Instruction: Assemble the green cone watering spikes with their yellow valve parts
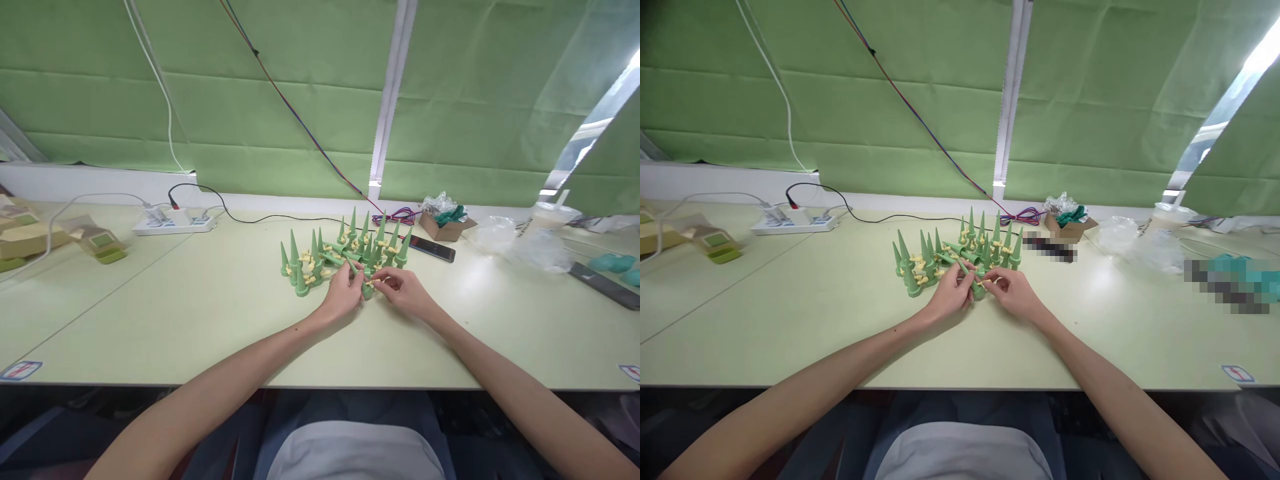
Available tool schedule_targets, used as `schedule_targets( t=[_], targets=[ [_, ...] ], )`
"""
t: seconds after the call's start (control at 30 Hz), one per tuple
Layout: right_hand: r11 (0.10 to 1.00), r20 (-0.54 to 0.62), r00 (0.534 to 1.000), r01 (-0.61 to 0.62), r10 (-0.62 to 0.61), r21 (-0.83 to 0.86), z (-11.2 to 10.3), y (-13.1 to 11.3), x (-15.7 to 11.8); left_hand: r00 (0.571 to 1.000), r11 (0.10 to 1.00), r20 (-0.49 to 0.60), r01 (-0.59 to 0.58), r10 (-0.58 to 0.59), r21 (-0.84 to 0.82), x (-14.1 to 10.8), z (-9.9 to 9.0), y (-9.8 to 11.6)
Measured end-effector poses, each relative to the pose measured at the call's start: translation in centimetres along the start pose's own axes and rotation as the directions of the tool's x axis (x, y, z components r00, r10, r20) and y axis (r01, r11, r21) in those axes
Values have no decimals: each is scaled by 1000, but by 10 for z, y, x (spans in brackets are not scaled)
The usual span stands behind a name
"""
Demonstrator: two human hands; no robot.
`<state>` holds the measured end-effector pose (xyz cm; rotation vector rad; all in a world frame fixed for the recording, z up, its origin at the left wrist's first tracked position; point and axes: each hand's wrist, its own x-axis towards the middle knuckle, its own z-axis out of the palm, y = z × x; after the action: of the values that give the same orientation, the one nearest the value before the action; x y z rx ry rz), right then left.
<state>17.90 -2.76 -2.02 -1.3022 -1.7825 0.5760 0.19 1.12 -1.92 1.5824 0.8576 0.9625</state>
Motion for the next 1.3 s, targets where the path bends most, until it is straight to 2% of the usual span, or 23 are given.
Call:
schedule_targets(
  t=[0.23, 0.47, 0.67, 0.97, 1.3],
  targets=[
    [999, 9, 1000, 15, -14, -32, 1, 3, 0, 998, 997, 1, -55, 55, 58, 0, 0, -1],
    [998, 19, 999, 36, -35, -60, 1, 0, 1, 982, 958, 32, -190, 187, 216, -4, -1, -3],
    [1000, 50, 999, 1, -1, -16, 2, 0, 0, 977, 939, 59, -214, 206, 268, -7, -1, 0],
    [996, 79, 997, -2, 9, -86, 2, -3, -1, 972, 908, 87, -235, 218, 348, -9, -2, 3],
    [999, 41, 999, -34, 34, 3, 3, -2, -1, 965, 926, -58, -226, 254, 302, -4, -2, 2]
  ],
)
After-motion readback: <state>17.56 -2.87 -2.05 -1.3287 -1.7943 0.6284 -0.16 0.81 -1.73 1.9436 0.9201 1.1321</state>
